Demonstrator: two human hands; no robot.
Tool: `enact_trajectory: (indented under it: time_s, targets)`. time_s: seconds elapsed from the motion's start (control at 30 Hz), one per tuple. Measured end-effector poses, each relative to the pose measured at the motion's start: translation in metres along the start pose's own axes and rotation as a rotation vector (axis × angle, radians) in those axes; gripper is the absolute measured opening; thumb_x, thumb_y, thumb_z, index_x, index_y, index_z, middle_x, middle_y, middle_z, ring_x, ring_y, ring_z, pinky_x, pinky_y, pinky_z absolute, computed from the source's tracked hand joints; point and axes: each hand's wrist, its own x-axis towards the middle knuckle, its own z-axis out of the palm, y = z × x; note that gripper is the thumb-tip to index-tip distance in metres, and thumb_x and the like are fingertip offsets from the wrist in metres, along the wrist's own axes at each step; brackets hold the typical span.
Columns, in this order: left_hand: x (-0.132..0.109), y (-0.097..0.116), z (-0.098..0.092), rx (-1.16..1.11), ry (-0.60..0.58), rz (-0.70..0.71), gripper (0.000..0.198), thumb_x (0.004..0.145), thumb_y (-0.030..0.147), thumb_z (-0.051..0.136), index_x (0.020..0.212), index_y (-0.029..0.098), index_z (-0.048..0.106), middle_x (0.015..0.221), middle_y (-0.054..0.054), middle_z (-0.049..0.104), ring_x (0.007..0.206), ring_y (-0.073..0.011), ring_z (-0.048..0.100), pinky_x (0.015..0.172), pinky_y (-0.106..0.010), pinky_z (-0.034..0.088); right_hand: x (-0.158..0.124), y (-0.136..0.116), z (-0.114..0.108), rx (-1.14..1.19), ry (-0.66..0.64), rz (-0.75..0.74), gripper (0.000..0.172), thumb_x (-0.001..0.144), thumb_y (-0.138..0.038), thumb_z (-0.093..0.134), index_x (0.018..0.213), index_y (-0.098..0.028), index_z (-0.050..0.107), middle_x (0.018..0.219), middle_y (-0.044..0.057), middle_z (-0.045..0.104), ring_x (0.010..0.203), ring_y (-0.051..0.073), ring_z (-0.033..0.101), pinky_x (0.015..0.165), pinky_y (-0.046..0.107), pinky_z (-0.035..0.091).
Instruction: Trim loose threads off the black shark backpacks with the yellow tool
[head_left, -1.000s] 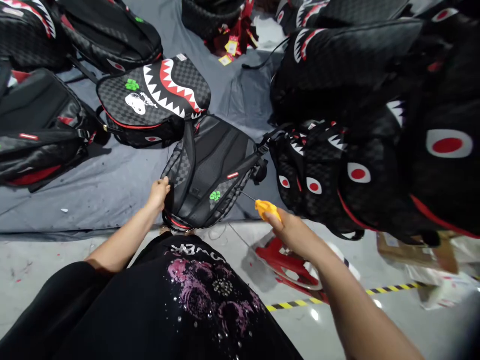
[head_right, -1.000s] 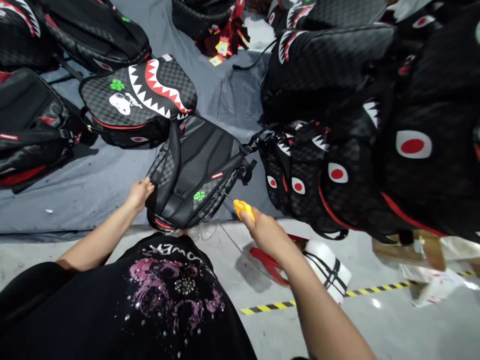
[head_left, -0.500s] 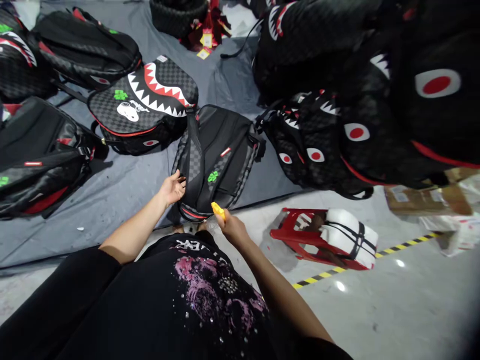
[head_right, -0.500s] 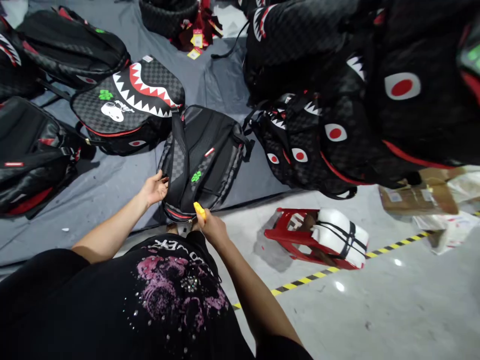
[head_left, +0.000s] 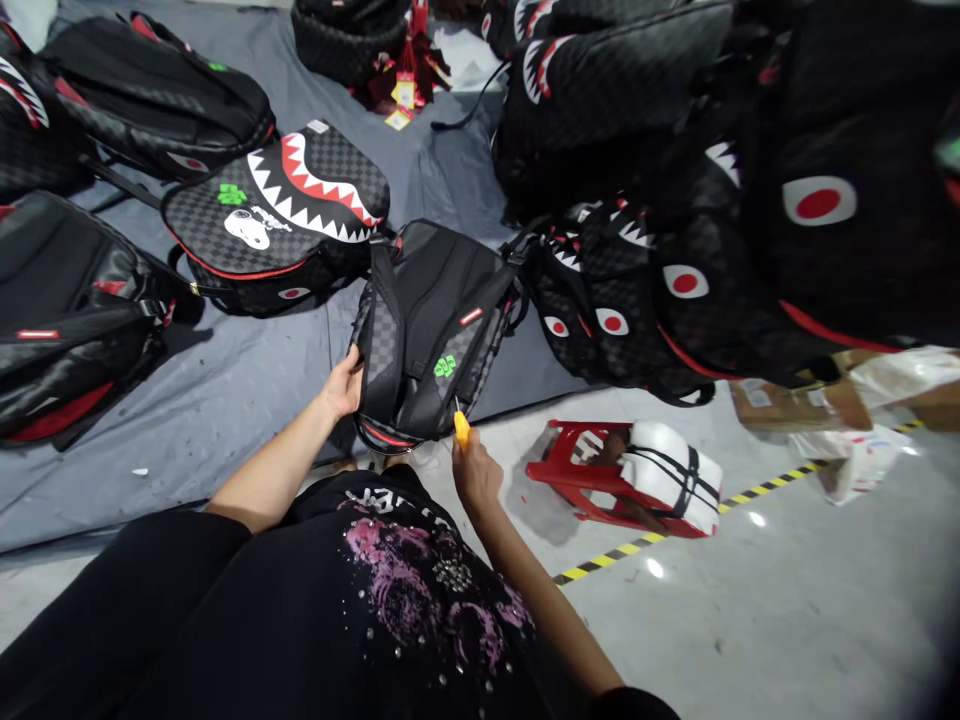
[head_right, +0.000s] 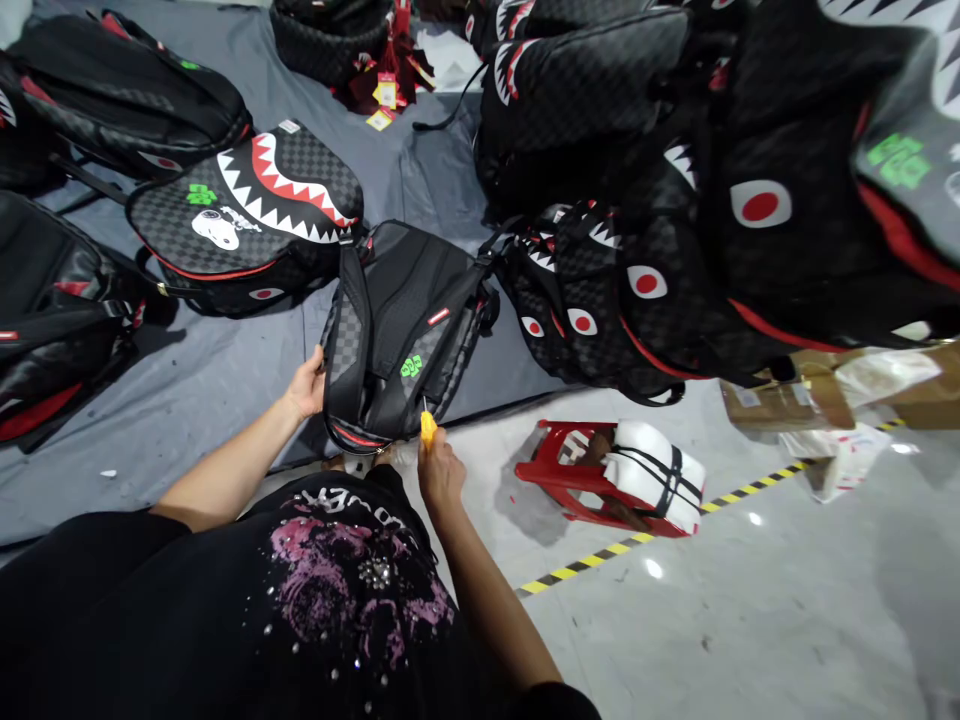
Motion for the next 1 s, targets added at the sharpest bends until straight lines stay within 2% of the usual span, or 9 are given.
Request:
enact_trajectory:
  time_s: [0.13,0.23,0.37,0.43,0.57,0.67,0.8,1.0]
  targets:
    - [0.002,-0.003,-0.005,-0.048,-0.023,-0.004,0.072,0.1,0.065,0.027,0.129,0.007,0.058,0.103,-0.015,0.074,0.1,-0.025,0.071,0.098,-0.04,0.053,0.032,-0.012,0.004,0.119,0.077,0.008,0.048,0.106,-0.044,0.034,0.144,-0.016,0.04,0.112,0.012,0.07,0.093,0.024,0.069,0.071,0.028,0.042]
    - [0.005,-0.007,-0.011,-0.091,-0.065,0.001,0.076,0.097,0.07,0.031,0.131,0.007,0.057,0.107,-0.016,0.073,0.104,-0.0273,0.07,0.101,-0.043,0.051,0.045,-0.014,0.011,0.112,0.066,-0.005,0.047,0.105,-0.043,0.037,0.144,-0.017,0.042,0.105,0.011,0.071,0.089,0.022,0.068,0.069,0.027,0.042]
    - [0.009,-0.01,-0.015,-0.181,-0.153,0.086,0.08,0.093,0.073,0.036,0.134,0.007,0.055,0.111,-0.017,0.072,0.109,-0.0302,0.068,0.104,-0.048,0.049,0.052,-0.012,0.022,0.07,0.09,-0.022,0.045,0.104,-0.042,0.04,0.141,-0.017,0.048,0.096,0.009,0.07,0.082,0.02,0.067,0.065,0.025,0.041]
    - [0.01,-0.012,-0.013,-0.188,-0.171,0.101,0.081,0.094,0.073,0.034,0.134,0.006,0.055,0.108,-0.017,0.073,0.104,-0.0294,0.07,0.101,-0.046,0.051,0.056,-0.011,0.023,0.063,0.096,-0.038,0.043,0.104,-0.042,0.041,0.139,-0.017,0.051,0.092,0.009,0.07,0.078,0.018,0.067,0.063,0.024,0.041]
    - [0.01,-0.014,-0.008,-0.143,-0.219,0.092,0.08,0.098,0.068,0.023,0.13,0.004,0.057,0.106,-0.02,0.073,0.082,-0.0248,0.074,0.084,-0.039,0.06,0.062,-0.008,0.016,0.055,0.089,-0.032,0.039,0.102,-0.039,0.047,0.133,-0.016,0.053,0.085,0.008,0.07,0.072,0.017,0.067,0.062,0.023,0.04]
    - [0.009,-0.015,-0.009,-0.147,-0.242,0.108,0.082,0.097,0.071,0.024,0.128,0.003,0.059,0.106,-0.021,0.073,0.082,-0.0246,0.074,0.082,-0.038,0.06,0.057,-0.004,0.008,0.059,0.094,-0.031,0.038,0.102,-0.039,0.047,0.131,-0.016,0.054,0.084,0.007,0.07,0.071,0.017,0.067,0.061,0.023,0.04]
    - [0.007,-0.014,-0.016,-0.163,-0.222,0.131,0.091,0.092,0.079,0.023,0.126,0.003,0.06,0.106,-0.021,0.073,0.079,-0.0246,0.074,0.08,-0.038,0.061,0.034,0.008,0.007,0.085,0.098,-0.049,0.037,0.103,-0.039,0.042,0.131,-0.017,0.053,0.083,0.006,0.07,0.072,0.017,0.067,0.058,0.023,0.035]
    - [0.007,-0.015,-0.013,-0.17,-0.203,0.087,0.1,0.09,0.082,0.019,0.129,-0.002,0.058,0.103,-0.023,0.072,0.09,-0.0283,0.073,0.088,-0.042,0.059,0.001,0.034,0.01,0.162,0.048,-0.054,0.029,0.106,-0.034,0.036,0.116,-0.015,0.056,0.079,0.007,0.068,0.069,0.018,0.063,0.057,0.025,0.026]
